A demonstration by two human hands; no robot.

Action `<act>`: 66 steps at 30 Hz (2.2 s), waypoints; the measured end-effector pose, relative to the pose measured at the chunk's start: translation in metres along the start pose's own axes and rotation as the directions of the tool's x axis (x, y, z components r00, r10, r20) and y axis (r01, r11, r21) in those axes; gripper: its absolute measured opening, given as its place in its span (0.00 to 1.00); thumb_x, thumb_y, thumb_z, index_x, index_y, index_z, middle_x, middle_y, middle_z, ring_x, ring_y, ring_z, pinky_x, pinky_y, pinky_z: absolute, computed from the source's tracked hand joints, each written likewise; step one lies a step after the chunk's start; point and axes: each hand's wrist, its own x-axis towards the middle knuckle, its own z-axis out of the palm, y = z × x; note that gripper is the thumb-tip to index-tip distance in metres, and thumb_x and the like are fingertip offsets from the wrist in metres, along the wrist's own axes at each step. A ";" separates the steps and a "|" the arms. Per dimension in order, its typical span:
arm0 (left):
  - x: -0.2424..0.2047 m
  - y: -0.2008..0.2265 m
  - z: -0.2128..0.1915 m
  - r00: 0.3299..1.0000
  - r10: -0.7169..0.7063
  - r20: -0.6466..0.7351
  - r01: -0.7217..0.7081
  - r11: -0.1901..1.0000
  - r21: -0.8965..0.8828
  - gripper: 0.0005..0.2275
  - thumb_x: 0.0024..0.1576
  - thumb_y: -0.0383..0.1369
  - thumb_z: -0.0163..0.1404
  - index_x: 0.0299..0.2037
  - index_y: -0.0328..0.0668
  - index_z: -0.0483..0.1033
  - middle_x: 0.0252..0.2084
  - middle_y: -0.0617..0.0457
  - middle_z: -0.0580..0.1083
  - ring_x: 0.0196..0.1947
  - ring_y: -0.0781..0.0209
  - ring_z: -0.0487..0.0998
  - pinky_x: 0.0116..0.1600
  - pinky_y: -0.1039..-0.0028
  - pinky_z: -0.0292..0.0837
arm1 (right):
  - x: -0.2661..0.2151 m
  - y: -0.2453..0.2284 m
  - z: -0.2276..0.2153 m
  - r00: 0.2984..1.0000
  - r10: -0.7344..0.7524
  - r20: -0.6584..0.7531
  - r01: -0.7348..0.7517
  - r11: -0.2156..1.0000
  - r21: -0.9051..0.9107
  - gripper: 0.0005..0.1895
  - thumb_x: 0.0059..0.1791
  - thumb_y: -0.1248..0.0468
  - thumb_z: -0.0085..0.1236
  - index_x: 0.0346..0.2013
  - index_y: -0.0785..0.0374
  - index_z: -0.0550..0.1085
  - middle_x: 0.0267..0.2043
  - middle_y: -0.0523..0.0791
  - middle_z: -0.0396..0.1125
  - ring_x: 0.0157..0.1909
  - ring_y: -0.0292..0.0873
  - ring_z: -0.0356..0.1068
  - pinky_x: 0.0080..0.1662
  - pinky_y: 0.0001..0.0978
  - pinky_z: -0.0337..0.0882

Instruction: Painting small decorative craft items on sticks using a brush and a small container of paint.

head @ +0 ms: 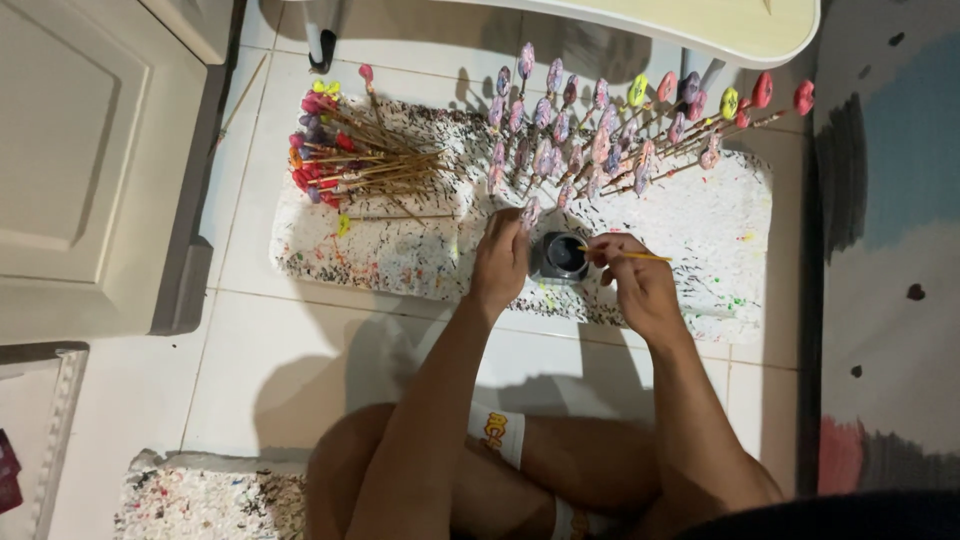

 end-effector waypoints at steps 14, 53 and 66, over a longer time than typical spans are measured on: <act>0.028 0.104 -0.067 0.993 -0.013 0.114 0.051 0.939 -0.339 0.11 0.70 0.31 0.40 0.50 0.34 0.75 0.33 0.49 0.67 0.32 0.58 0.72 0.40 0.66 0.72 | -0.001 -0.023 -0.002 0.999 -0.036 -0.005 0.034 0.977 -0.212 0.08 0.57 0.70 0.50 0.41 0.69 0.78 0.28 0.54 0.73 0.24 0.45 0.71 0.32 0.36 0.72; 0.018 0.132 -0.073 0.865 0.139 0.482 0.244 0.723 -0.647 0.10 0.66 0.32 0.44 0.42 0.41 0.80 0.33 0.52 0.70 0.39 0.61 0.66 0.54 0.67 0.61 | -0.061 -0.115 -0.027 0.831 -0.547 -0.104 0.555 0.800 0.227 0.08 0.55 0.70 0.40 0.36 0.72 0.67 0.29 0.53 0.66 0.37 0.48 0.67 0.48 0.49 0.78; 0.025 0.140 -0.083 0.836 0.144 0.530 0.280 0.717 -0.638 0.10 0.65 0.32 0.43 0.42 0.45 0.81 0.29 0.58 0.64 0.38 0.66 0.62 0.54 0.70 0.57 | -0.059 -0.128 -0.027 0.791 -0.610 -0.041 0.611 0.787 0.083 0.07 0.54 0.71 0.43 0.35 0.71 0.70 0.27 0.51 0.68 0.31 0.48 0.69 0.39 0.41 0.75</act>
